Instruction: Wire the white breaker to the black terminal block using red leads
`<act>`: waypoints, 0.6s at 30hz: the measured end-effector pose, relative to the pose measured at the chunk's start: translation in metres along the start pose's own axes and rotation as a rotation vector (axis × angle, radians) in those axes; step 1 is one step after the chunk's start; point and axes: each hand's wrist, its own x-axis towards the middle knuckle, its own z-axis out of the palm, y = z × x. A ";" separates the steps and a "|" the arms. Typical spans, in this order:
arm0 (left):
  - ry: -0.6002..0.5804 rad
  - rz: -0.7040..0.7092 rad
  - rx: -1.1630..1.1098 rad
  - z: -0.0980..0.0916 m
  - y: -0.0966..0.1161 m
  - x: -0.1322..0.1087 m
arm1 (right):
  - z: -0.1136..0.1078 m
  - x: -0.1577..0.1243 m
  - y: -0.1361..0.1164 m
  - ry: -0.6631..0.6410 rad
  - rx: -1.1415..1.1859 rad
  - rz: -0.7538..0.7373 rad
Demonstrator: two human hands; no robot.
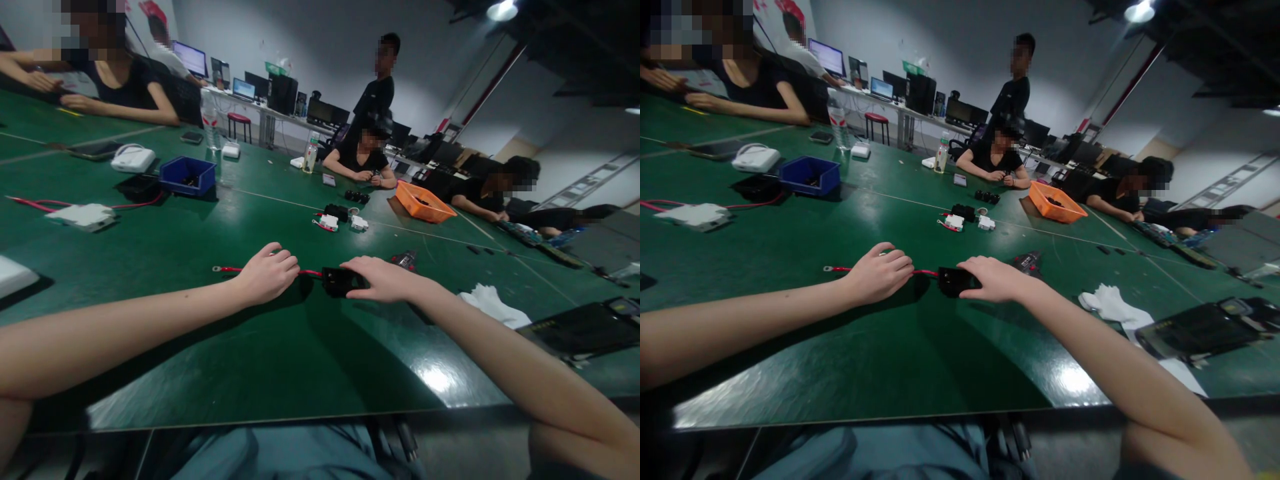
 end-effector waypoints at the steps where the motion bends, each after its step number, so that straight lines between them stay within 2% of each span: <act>1: 0.001 0.002 -0.003 -0.001 0.000 0.000 | -0.001 -0.004 0.004 0.014 -0.015 0.025; 3: 0.006 0.008 -0.012 -0.001 0.001 0.001 | -0.005 -0.017 0.016 0.049 -0.070 0.121; 6: 0.008 0.011 -0.004 0.000 0.002 0.001 | -0.009 -0.042 0.044 0.075 -0.166 0.366; 9: -0.011 0.014 0.021 0.002 0.003 0.001 | -0.004 -0.069 0.075 0.024 -0.192 0.627; 11: -0.026 0.010 0.028 0.003 0.003 0.001 | 0.006 -0.085 0.093 -0.024 -0.166 0.745; 14: -0.038 -0.006 0.023 0.003 0.003 0.001 | 0.026 -0.100 0.113 -0.058 -0.065 0.782; 18: -0.043 -0.019 0.016 0.004 0.003 0.002 | 0.048 -0.100 0.129 -0.006 -0.018 0.806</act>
